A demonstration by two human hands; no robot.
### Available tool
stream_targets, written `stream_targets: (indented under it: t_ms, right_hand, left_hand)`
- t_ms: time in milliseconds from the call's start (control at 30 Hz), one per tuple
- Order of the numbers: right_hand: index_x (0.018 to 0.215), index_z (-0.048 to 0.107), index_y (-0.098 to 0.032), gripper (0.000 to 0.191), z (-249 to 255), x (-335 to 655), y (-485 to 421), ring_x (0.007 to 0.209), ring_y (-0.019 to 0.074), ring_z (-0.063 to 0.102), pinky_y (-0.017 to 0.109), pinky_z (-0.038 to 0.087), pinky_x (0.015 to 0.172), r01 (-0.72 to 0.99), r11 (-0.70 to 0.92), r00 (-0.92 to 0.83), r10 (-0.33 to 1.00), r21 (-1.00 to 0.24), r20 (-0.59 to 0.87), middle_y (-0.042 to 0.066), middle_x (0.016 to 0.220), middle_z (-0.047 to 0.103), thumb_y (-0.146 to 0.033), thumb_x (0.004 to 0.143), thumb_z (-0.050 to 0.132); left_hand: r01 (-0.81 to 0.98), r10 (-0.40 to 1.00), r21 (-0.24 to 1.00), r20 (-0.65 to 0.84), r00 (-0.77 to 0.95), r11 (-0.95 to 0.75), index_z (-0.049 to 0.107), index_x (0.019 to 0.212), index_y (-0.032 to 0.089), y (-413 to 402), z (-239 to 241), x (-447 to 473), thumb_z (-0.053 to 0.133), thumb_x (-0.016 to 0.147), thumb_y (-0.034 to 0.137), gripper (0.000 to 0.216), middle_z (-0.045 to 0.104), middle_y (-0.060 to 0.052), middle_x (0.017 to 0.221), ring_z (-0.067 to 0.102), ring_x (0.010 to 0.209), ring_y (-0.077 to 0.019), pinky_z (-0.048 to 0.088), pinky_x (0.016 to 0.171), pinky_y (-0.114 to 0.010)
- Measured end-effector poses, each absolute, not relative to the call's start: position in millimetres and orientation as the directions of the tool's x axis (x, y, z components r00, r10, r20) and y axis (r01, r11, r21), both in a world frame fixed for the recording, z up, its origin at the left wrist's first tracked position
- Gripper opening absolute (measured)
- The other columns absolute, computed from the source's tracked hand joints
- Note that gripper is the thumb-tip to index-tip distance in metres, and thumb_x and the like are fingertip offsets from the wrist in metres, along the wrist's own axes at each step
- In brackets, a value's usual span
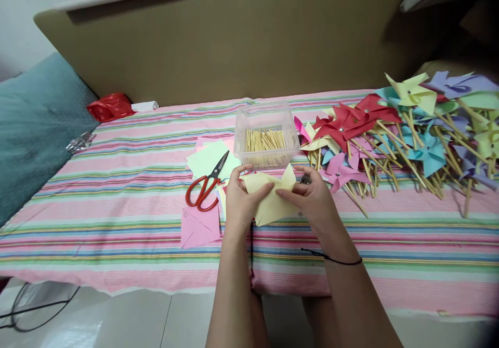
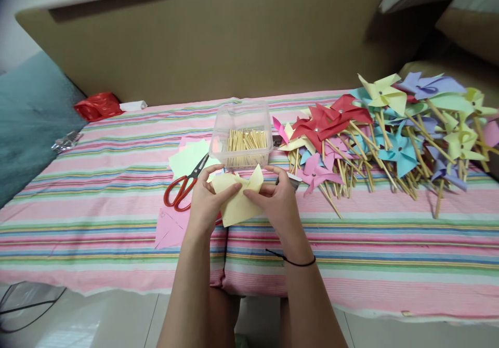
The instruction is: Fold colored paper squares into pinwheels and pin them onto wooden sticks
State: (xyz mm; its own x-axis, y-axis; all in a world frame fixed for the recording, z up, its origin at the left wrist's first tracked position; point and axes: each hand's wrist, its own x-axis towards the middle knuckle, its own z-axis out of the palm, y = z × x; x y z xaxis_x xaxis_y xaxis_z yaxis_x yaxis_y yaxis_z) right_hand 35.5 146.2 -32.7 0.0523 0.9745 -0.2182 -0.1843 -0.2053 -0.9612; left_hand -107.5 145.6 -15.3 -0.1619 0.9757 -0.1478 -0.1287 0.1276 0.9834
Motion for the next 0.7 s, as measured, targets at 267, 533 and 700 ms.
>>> stream_targets:
  t_ms: [267, 533, 700]
  right_hand:
    - [0.116, 0.046, -0.025, 0.076, -30.0, 34.3, 145.3, 0.069, 0.0269, 0.072, 0.036, 0.057, 0.059, -0.227, -0.209, 0.052, 0.973, -0.951, -0.227, 0.003, 0.073, 0.076, -0.033, 0.052, 0.087]
    - [0.117, 0.046, -0.024, 0.081, -30.6, 33.5, 146.0, 0.066, 0.0257, 0.072, 0.035, 0.057, 0.058, -0.243, -0.214, 0.048, 0.972, -0.946, -0.232, 0.003, 0.071, 0.075, -0.035, 0.049, 0.088]
    - [0.117, 0.046, -0.024, 0.08, -29.6, 33.1, 145.6, 0.066, 0.0252, 0.071, 0.034, 0.056, 0.058, -0.244, -0.216, 0.053, 0.97, -0.945, -0.236, 0.003, 0.07, 0.075, -0.035, 0.049, 0.088]
  left_hand:
    - [-0.116, 0.979, 0.988, -0.12, -0.166, 0.102, 0.051, 0.112, 0.021, 145.5, -16.4, -107.4, 0.081, 0.061, 0.026, 0.059, 0.067, 0.0, 0.072, 0.065, 0.063, -0.0169, 0.051, 0.058, -0.027]
    - [-0.134, 0.978, 0.986, -0.123, -0.169, 0.101, 0.051, 0.111, 0.021, 146.2, -17.9, -107.2, 0.081, 0.061, 0.024, 0.058, 0.068, -0.001, 0.074, 0.065, 0.064, -0.0168, 0.051, 0.059, -0.027]
    - [-0.136, 0.98, 0.986, -0.115, -0.161, 0.093, 0.051, 0.111, 0.021, 146.6, -19.7, -107.9, 0.081, 0.06, 0.025, 0.059, 0.068, -0.002, 0.075, 0.065, 0.065, -0.0176, 0.051, 0.059, -0.028]
